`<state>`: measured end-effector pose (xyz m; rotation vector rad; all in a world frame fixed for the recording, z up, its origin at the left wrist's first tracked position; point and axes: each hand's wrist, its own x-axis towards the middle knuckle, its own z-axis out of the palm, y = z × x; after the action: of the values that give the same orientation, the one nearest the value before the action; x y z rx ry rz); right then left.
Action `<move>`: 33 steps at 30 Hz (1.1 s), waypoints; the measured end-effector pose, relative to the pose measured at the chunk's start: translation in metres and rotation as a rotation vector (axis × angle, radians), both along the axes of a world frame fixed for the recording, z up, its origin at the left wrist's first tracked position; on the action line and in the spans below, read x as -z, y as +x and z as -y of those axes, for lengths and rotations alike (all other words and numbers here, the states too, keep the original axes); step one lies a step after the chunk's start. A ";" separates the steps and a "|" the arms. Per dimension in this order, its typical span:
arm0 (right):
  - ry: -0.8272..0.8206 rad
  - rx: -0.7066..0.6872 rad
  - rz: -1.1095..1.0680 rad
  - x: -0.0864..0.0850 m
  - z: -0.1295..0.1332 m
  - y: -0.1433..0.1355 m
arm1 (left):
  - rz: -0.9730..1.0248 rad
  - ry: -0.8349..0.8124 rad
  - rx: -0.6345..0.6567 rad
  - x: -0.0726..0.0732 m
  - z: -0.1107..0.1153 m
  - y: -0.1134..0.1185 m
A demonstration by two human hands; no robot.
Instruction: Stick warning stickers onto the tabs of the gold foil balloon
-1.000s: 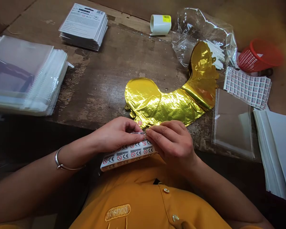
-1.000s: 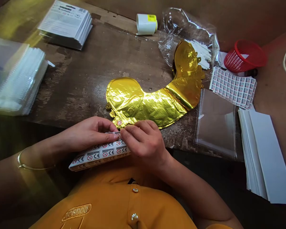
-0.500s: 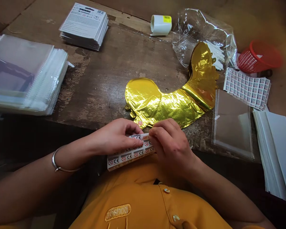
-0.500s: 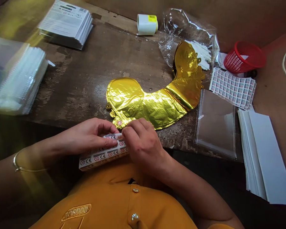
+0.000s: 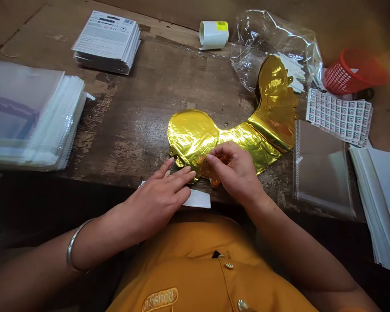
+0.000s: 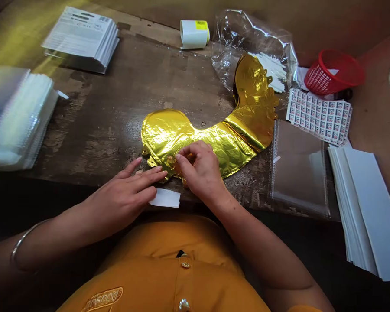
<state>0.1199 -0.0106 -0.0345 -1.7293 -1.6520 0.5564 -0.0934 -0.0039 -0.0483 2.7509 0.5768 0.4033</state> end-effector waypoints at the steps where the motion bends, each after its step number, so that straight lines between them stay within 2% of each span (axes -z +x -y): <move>1: -0.006 -0.001 0.011 0.002 -0.001 -0.001 | -0.005 -0.005 0.003 0.001 0.000 0.000; 6: -0.020 -0.068 0.074 0.004 0.000 -0.003 | -0.048 -0.009 0.017 -0.003 0.001 0.001; 13: 0.031 -0.069 0.092 0.009 0.000 -0.008 | -0.049 -0.005 0.035 -0.004 0.000 0.003; 25: 0.015 -0.063 0.110 0.011 0.001 -0.011 | -0.037 -0.012 0.029 -0.005 0.000 0.004; 33: 0.039 -0.050 0.216 0.017 0.004 -0.013 | -0.029 -0.001 0.028 -0.005 0.000 0.006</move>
<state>0.1067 -0.0145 -0.0517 -1.7743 -1.8470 0.3670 -0.0877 -0.0040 -0.0432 2.7648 0.5448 0.3573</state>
